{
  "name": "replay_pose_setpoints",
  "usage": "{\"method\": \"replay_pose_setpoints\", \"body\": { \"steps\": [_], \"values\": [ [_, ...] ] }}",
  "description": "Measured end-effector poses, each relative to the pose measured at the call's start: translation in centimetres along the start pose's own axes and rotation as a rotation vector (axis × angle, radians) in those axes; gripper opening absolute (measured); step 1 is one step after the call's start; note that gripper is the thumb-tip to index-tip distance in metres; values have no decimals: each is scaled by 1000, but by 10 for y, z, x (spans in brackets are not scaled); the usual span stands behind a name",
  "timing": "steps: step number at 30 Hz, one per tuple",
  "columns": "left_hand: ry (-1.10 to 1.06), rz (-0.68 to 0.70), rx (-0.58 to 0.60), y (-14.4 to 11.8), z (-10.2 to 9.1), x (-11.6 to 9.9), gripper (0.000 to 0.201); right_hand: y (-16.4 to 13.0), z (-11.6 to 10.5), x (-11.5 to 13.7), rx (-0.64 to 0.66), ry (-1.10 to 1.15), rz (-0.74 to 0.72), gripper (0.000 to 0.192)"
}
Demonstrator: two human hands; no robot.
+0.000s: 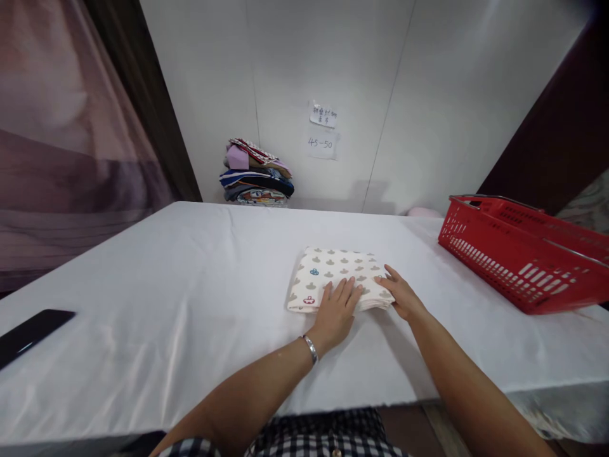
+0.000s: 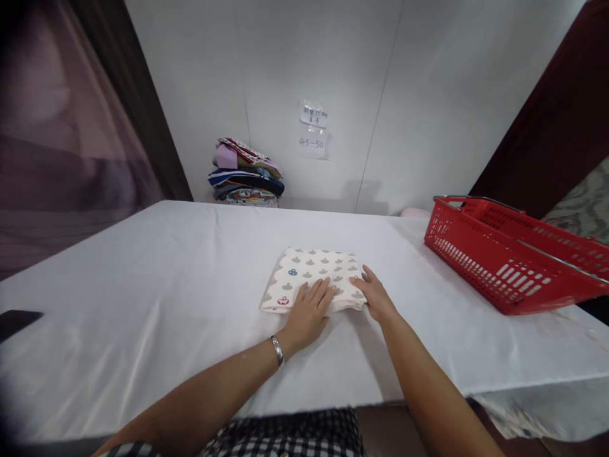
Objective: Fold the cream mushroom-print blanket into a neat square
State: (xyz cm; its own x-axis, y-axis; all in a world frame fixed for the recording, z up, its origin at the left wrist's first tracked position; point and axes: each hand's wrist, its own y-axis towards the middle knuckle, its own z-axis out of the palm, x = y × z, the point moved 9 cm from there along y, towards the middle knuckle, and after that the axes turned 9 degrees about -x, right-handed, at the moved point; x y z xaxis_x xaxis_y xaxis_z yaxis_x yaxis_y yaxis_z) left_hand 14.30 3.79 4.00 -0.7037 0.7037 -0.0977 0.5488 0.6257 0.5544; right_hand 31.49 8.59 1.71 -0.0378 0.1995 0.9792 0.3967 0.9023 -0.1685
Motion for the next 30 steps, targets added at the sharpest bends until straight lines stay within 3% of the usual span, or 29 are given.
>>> {"method": "replay_pose_setpoints", "body": {
  "steps": [17, 22, 26, 30],
  "values": [
    [46, -78, -88, 16, 0, 2, 74, -12, 7, 15, -47, 176, -63, 82],
    [42, -61, -123, 21, -18, 10, 70, -16, 5, 17, -34, 174, -67, 80],
    [-3, 4, -75, 31, -34, 12, 73, -20, 4, 22, -4, 175, -105, 76],
    [-31, 9, -19, 53, -58, 14, 71, -27, -2, 34, 13, 352, -168, 72]
  ]
}}
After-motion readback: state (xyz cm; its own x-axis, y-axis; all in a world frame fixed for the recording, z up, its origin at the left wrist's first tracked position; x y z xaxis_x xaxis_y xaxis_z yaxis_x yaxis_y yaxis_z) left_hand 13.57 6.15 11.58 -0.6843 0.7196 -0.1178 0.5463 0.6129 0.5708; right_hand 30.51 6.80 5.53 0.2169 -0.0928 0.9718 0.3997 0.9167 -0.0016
